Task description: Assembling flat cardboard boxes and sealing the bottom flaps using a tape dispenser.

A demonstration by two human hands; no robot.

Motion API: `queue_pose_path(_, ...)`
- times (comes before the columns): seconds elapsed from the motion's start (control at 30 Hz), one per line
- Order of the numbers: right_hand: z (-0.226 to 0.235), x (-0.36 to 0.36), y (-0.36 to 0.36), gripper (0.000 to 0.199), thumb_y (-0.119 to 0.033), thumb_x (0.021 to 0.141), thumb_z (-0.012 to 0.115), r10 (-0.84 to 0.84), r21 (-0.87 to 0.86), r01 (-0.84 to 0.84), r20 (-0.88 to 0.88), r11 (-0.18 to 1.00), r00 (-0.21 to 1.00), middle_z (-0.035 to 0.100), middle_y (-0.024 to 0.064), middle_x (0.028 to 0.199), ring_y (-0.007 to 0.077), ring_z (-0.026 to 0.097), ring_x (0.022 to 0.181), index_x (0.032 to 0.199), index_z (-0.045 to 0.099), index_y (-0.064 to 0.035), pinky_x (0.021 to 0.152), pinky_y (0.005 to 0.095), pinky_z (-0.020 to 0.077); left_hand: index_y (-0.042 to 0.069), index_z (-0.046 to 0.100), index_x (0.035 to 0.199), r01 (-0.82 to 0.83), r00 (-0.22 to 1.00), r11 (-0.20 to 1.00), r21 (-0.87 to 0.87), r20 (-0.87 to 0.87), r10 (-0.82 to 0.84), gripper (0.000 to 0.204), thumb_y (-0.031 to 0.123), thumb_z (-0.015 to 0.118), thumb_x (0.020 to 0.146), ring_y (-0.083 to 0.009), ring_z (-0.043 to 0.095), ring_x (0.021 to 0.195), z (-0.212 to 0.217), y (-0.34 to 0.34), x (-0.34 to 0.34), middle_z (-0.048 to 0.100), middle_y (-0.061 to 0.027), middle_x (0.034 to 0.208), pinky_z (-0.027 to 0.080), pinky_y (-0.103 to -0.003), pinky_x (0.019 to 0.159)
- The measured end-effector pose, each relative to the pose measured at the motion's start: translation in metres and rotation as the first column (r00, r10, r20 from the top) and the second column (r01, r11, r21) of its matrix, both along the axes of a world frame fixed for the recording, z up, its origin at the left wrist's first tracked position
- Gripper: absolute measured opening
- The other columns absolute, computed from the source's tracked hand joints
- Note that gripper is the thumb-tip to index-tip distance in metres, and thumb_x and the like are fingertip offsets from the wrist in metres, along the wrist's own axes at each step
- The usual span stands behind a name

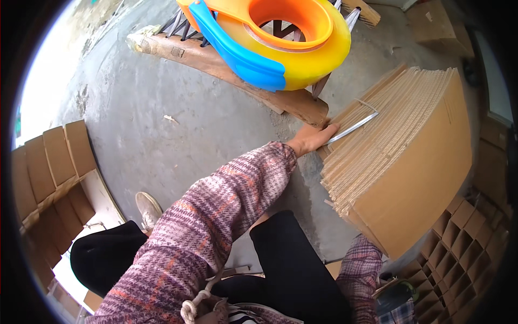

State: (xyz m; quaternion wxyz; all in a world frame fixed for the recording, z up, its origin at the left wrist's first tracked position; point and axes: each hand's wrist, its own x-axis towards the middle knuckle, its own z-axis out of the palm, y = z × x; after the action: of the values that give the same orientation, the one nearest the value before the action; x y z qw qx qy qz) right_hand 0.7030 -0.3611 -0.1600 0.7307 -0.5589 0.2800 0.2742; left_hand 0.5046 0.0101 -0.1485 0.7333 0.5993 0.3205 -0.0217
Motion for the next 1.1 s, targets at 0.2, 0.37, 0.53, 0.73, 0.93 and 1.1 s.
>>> queue_pose_path(0.2,0.020,-0.074,-0.033,0.067,-0.052,0.095,0.033,0.091,-0.030,-0.093,-0.081,0.995,0.993,0.038,0.0174,0.139,0.0281,0.039,0.127,0.139,0.031,-0.0015,0.103,0.0418,0.0356,-0.001,0.051,0.124,0.091,0.985,0.990,0.108,-0.159,-0.074,0.066,0.052,0.042,0.085,-0.0347,0.052,0.113,0.005,-0.010,-0.056,0.056,-0.0237,0.120,0.038,-0.039,0.097)
queue_pose_path(0.37,0.066,-0.146,-0.061,0.068,-0.052,0.095,0.033,0.205,-0.069,-0.212,-0.102,0.975,0.973,0.039,0.0185,0.138,0.0280,0.040,0.126,0.138,0.031,0.0003,0.102,0.0415,0.0367,0.001,0.046,0.130,0.145,0.983,0.973,0.180,-0.137,-0.122,0.061,0.046,0.045,0.089,-0.0336,0.047,0.121,0.053,0.006,-0.089,0.050,-0.0237,0.129,0.035,-0.037,0.102)
queue_pose_path(0.53,0.162,-0.164,-0.064,0.069,-0.052,0.095,0.032,0.294,-0.218,-0.257,0.161,0.941,0.942,0.040,0.0196,0.137,0.0280,0.041,0.126,0.138,0.031,0.0021,0.102,0.0412,0.0379,-0.003,0.053,0.118,-0.095,0.979,0.905,0.415,0.204,0.009,0.043,0.032,0.044,0.094,-0.0365,0.054,0.108,0.163,-0.015,-0.113,0.058,-0.0239,0.112,0.043,-0.041,0.093)
queue_pose_path(0.73,0.218,-0.169,-0.011,0.067,-0.051,0.094,0.041,0.470,-0.463,-0.270,0.399,0.844,0.787,0.045,0.0152,0.133,0.0262,0.048,0.117,0.133,0.038,0.0035,0.097,0.0371,0.0395,-0.009,0.029,0.135,0.049,0.997,0.813,0.580,0.016,-0.072,0.070,0.035,0.054,0.087,-0.0386,0.042,0.123,0.227,-0.087,-0.110,0.044,-0.0297,0.129,0.034,-0.042,0.102)
queue_pose_path(0.93,0.269,-0.197,-0.003,0.064,-0.048,0.094,0.043,0.323,-0.287,-0.229,0.346,0.930,0.881,0.045,0.0145,0.132,0.0267,0.048,0.116,0.133,0.039,0.0030,0.096,0.0378,0.0403,-0.008,0.029,0.136,-0.050,0.992,0.782,0.621,0.122,-0.033,0.071,0.032,0.058,0.086,-0.0379,0.034,0.130,0.264,-0.112,-0.131,0.036,-0.0296,0.137,0.027,-0.041,0.108)
queue_pose_path(1.1,0.340,-0.207,0.018,0.056,-0.041,0.093,0.049,0.229,-0.281,-0.040,0.684,0.959,0.693,0.047,0.0130,0.128,0.0244,0.049,0.113,0.128,0.043,0.0029,0.093,0.0358,0.0431,-0.003,0.043,0.122,-0.421,0.783,0.791,0.444,0.618,0.070,0.041,0.021,0.055,0.091,-0.0295,0.057,0.103,0.358,-0.108,-0.175,0.058,-0.0205,0.110,0.045,-0.038,0.088)
